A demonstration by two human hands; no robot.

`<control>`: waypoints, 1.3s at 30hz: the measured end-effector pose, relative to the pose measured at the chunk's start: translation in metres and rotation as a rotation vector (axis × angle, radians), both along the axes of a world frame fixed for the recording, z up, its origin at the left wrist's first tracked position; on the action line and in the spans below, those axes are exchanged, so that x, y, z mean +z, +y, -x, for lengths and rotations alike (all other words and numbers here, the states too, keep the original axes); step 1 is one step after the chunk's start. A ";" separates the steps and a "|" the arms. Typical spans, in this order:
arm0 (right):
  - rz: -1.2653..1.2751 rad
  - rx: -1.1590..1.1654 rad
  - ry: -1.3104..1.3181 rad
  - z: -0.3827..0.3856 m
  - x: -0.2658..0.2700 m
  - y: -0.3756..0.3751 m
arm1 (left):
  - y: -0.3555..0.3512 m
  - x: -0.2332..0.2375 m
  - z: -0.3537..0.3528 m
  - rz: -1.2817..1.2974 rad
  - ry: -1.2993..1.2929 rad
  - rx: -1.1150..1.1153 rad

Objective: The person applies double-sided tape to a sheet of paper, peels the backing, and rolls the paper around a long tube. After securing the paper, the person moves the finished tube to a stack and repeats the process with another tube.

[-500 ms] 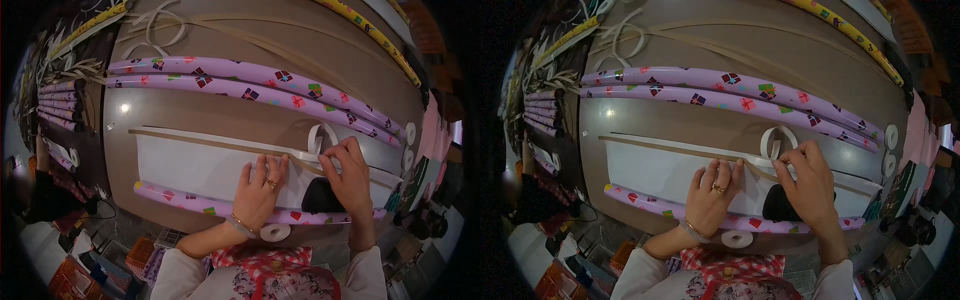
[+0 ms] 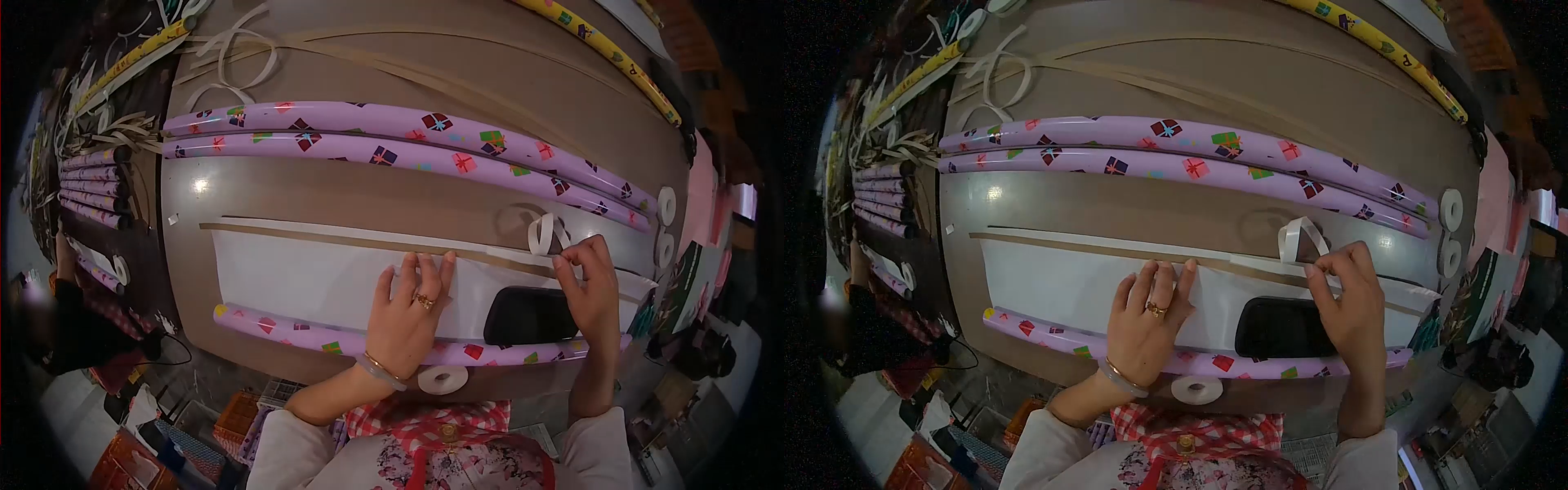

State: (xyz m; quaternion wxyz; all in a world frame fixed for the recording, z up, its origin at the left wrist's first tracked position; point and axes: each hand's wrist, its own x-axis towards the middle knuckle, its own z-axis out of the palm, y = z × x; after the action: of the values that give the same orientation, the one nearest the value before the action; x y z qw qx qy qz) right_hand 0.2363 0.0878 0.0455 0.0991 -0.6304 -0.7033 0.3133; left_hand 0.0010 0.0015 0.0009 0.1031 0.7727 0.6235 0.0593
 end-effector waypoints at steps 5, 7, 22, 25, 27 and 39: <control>0.107 -0.145 0.016 -0.001 0.004 0.003 | -0.001 -0.002 0.000 0.000 0.032 -0.004; 0.097 -0.137 0.020 -0.003 0.003 0.002 | -0.001 -0.002 0.000 0.002 0.029 -0.007; -0.335 0.015 0.005 0.019 0.005 -0.026 | -0.001 -0.002 0.001 0.004 0.069 -0.037; -0.348 0.072 -0.011 0.020 0.000 -0.025 | -0.001 -0.001 0.001 0.002 0.063 -0.037; -0.315 0.075 0.032 0.018 -0.002 -0.027 | -0.001 0.000 0.001 0.006 0.065 -0.036; -0.317 0.058 0.061 0.032 0.002 -0.023 | 0.002 0.008 -0.001 0.019 0.055 -0.002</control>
State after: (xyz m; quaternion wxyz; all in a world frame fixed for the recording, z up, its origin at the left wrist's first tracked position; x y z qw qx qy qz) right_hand 0.2044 0.0647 0.0480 0.2092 -0.5764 -0.7586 0.2203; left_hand 0.0023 0.0032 0.0094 0.0935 0.7736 0.6259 0.0320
